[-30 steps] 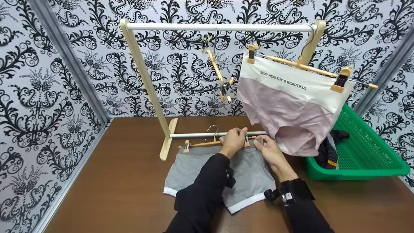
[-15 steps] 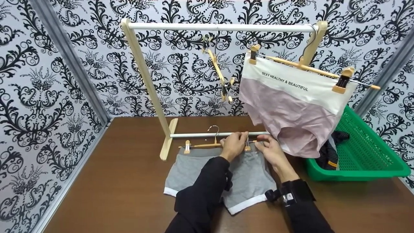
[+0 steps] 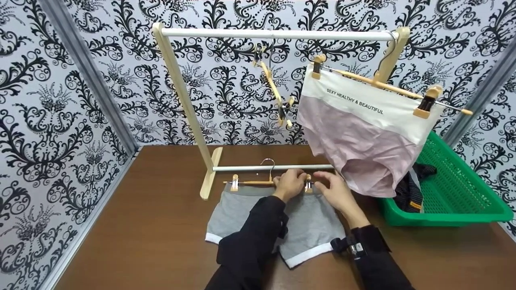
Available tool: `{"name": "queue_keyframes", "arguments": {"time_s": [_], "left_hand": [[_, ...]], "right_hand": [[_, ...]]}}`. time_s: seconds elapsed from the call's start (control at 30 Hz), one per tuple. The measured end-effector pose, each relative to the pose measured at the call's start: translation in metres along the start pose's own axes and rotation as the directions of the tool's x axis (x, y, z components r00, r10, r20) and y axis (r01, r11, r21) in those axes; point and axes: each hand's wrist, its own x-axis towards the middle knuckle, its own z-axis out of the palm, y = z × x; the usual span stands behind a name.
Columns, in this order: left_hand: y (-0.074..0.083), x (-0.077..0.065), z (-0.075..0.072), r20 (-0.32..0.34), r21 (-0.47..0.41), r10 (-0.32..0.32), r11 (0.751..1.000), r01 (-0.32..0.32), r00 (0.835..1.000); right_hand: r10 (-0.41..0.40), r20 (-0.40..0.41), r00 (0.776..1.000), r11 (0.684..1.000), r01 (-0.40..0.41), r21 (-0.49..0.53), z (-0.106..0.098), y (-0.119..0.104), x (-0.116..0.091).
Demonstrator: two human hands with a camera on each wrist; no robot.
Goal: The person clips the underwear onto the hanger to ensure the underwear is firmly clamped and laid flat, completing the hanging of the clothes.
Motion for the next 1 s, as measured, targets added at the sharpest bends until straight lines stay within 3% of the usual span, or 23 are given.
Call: {"name": "queue_keyframes", "arguments": {"time_s": [0.17, 0.3, 0.57, 0.77, 1.0], "left_hand": [[0.0, 0.001, -0.006, -0.026, 0.061, 0.037, 0.998, -0.036, 0.999], [-0.001, 0.0, -0.015, -0.081, 0.178, 0.084, 0.982, -0.069, 0.993], [-0.018, -0.002, -0.039, -0.128, 0.415, 0.123, 0.908, -0.06, 0.984], [-0.036, -0.008, -0.057, -0.118, 0.46, 0.132, 0.886, -0.064, 0.984], [-0.047, -0.012, -0.063, -0.065, 0.451, 0.07, 0.892, -0.033, 0.995]], "right_hand": [[-0.038, 0.086, 0.996, 0.998, 0.041, -0.038, -0.002, -0.004, -0.001], [-0.072, 0.171, 0.983, 0.995, 0.084, -0.059, -0.004, -0.009, -0.002], [-0.111, 0.289, 0.951, 0.98, 0.153, -0.129, -0.003, -0.012, -0.004], [-0.151, 0.338, 0.929, 0.963, 0.216, -0.162, -0.004, -0.012, -0.007], [-0.075, 0.362, 0.929, 0.967, 0.157, -0.202, -0.002, -0.008, -0.009]]}}
